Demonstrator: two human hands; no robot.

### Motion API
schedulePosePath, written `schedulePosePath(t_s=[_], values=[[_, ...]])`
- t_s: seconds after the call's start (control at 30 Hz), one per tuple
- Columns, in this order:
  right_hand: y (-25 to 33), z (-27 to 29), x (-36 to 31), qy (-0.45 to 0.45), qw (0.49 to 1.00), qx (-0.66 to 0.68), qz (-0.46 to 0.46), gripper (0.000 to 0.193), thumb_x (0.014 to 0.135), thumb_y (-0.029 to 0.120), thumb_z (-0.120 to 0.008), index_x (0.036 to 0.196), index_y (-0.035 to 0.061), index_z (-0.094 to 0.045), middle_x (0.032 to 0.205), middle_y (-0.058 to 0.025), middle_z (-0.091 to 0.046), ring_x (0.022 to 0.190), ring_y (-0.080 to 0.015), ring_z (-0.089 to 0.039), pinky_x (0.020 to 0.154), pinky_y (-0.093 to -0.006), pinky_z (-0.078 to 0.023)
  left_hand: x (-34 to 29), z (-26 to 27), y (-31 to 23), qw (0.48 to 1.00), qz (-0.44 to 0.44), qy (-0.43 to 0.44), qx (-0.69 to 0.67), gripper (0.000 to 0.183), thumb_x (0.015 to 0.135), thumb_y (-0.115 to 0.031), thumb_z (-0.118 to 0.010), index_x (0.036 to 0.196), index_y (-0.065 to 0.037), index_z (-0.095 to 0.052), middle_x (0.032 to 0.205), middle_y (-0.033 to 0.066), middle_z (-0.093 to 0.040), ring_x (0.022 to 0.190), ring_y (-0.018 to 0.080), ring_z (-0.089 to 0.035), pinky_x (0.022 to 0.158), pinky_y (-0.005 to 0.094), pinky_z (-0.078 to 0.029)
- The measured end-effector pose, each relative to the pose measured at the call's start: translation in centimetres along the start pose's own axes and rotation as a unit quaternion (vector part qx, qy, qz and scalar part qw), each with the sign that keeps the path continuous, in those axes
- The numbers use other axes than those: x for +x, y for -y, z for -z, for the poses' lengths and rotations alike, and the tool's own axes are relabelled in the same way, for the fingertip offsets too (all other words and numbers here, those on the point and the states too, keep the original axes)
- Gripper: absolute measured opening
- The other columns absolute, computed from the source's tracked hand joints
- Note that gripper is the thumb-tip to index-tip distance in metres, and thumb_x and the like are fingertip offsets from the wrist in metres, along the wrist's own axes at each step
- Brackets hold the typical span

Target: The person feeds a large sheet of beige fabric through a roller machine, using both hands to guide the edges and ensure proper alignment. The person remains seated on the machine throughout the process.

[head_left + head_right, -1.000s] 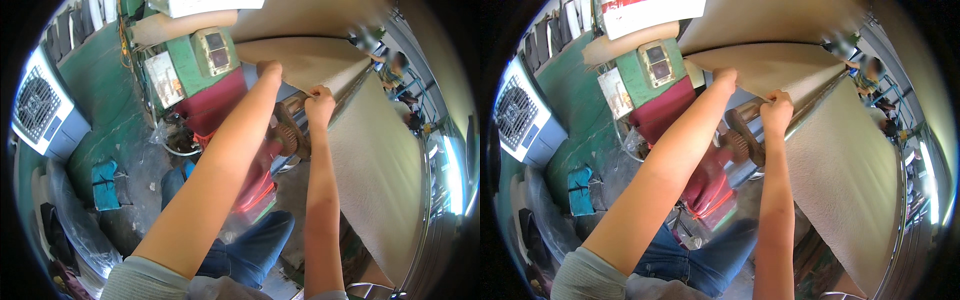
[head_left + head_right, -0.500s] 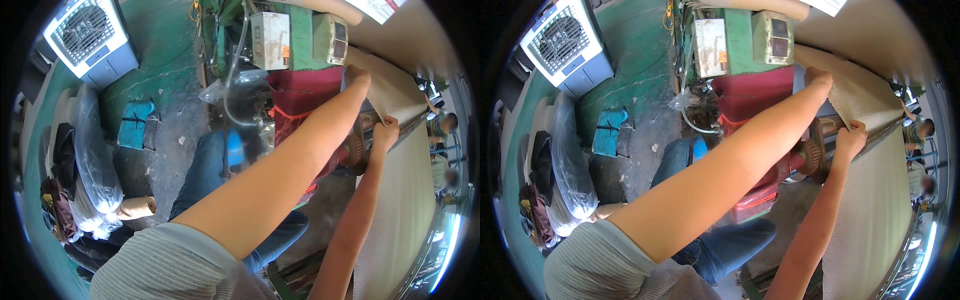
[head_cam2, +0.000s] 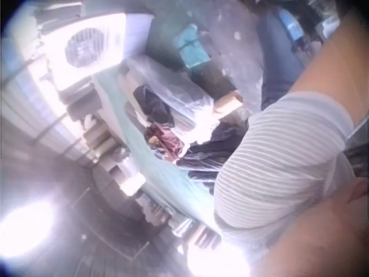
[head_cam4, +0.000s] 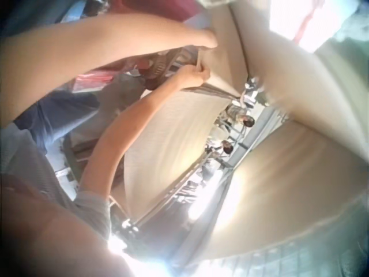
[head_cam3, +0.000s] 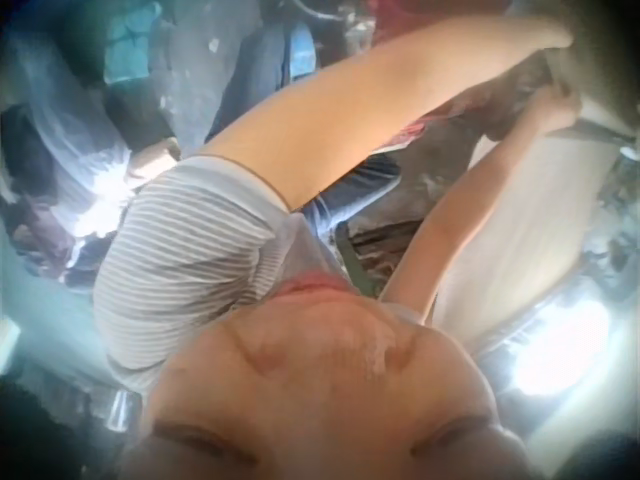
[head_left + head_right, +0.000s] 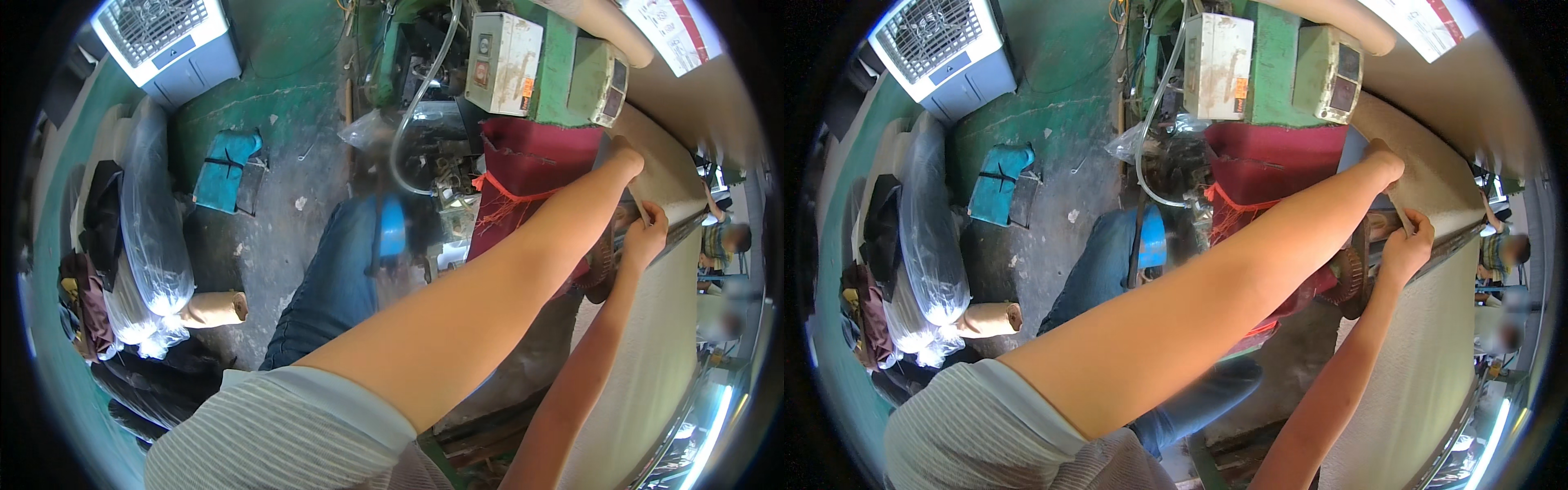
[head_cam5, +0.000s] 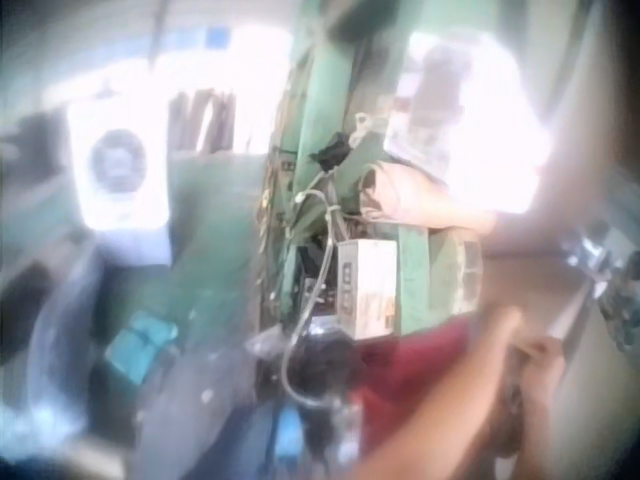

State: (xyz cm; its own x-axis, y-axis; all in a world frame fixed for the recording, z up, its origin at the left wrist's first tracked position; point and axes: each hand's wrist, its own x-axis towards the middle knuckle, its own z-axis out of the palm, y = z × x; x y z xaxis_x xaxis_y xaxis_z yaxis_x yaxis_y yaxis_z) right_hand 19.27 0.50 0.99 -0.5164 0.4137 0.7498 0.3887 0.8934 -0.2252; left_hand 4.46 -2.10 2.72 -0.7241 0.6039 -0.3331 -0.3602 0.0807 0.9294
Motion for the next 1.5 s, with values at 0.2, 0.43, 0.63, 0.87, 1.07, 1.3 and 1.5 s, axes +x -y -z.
schedulePosePath(t_s=[0.2, 0.43, 0.63, 0.87, 1.07, 1.3, 1.5], values=[[-3.4, -1.2, 0.2, 0.004, 0.993, -0.089, -0.081, 0.027, 0.064, 0.0, -0.05, 0.089, 0.0027, -0.06, 0.09, -0.0138, -0.061, 0.085, -0.0306, -0.057, 0.077, -0.0388, -0.045, 0.0, 0.8, 0.1, 0.984, -0.029, -0.154, -0.078, 0.027, 0.085, -0.018, -0.046, 0.1, 0.0, -0.059, 0.103, 0.0212, -0.06, 0.096, 0.0356, -0.059, 0.074, 0.0428, -0.05], [-1.6, -0.3, 0.0, 0.0, 0.997, -0.057, -0.047, 0.021, 0.065, 0.002, -0.052, 0.084, 0.0018, -0.061, 0.087, -0.0138, -0.061, 0.082, -0.0321, -0.057, 0.076, -0.0389, -0.046, 1.9, -1.0, 0.6, 0.995, -0.003, -0.094, -0.032, 0.026, 0.078, -0.009, -0.052, 0.102, 0.0, -0.057, 0.104, 0.0223, -0.059, 0.093, 0.0322, -0.06, 0.074, 0.0378, -0.05], [-2.2, -0.8, 0.0, 0.002, 0.998, -0.067, -0.007, 0.021, 0.063, 0.004, -0.056, 0.083, 0.0032, -0.064, 0.087, -0.0148, -0.063, 0.084, -0.031, -0.058, 0.077, -0.0379, -0.046, 5.8, -4.8, 2.8, 0.96, -0.148, -0.038, 0.235, 0.03, 0.077, -0.012, -0.054, 0.105, 0.0, -0.056, 0.108, 0.02, -0.056, 0.098, 0.03, -0.057, 0.079, 0.0361, -0.047], [-2.3, -0.4, 0.2, -0.031, 0.994, -0.099, -0.031, 0.021, 0.055, 0.002, -0.052, 0.074, 0.0002, -0.061, 0.076, -0.0193, -0.06, 0.075, -0.0361, -0.056, 0.074, -0.0407, -0.045, 7.0, -1.7, 1.6, 0.983, -0.043, -0.161, -0.074, 0.025, 0.074, -0.014, -0.059, 0.094, 0.001, -0.06, 0.096, 0.0203, -0.061, 0.087, 0.0317, -0.061, 0.069, 0.0375, -0.05], [-1.2, -0.3, -0.3, -0.043, 0.999, -0.018, 0.003, 0.021, 0.057, -0.004, -0.05, 0.074, 0.0019, -0.061, 0.079, -0.0169, -0.058, 0.075, -0.0352, -0.055, 0.072, -0.04, -0.045, 6.0, -1.8, 1.8, 0.982, -0.02, -0.134, -0.128, 0.023, 0.073, -0.015, -0.061, 0.086, 0.003, -0.063, 0.085, 0.0214, -0.064, 0.078, 0.0327, -0.064, 0.062, 0.0386, -0.052], [-0.9, -0.3, 0.0, -0.046, 0.998, 0.012, 0.036, 0.024, 0.056, -0.005, -0.05, 0.077, 0.0018, -0.061, 0.079, -0.0163, -0.057, 0.077, -0.0345, -0.055, 0.073, -0.0398, -0.045, 5.5, -2.2, 1.1, 0.992, -0.038, -0.068, -0.096, 0.022, 0.072, -0.013, -0.061, 0.087, 0.003, -0.062, 0.084, 0.0204, -0.063, 0.076, 0.0311, -0.063, 0.061, 0.0374, -0.051], [-1.7, -0.2, -0.4, -0.058, 0.996, -0.036, -0.048, 0.023, 0.056, -0.003, -0.052, 0.077, 0.0002, -0.06, 0.08, -0.0172, -0.057, 0.078, -0.034, -0.055, 0.073, -0.0385, -0.044, 5.6, -1.0, 1.1, 0.964, -0.025, -0.231, -0.131, 0.022, 0.072, -0.014, -0.061, 0.085, 0.004, -0.062, 0.083, 0.0214, -0.064, 0.076, 0.0328, -0.063, 0.062, 0.0373, -0.051]])
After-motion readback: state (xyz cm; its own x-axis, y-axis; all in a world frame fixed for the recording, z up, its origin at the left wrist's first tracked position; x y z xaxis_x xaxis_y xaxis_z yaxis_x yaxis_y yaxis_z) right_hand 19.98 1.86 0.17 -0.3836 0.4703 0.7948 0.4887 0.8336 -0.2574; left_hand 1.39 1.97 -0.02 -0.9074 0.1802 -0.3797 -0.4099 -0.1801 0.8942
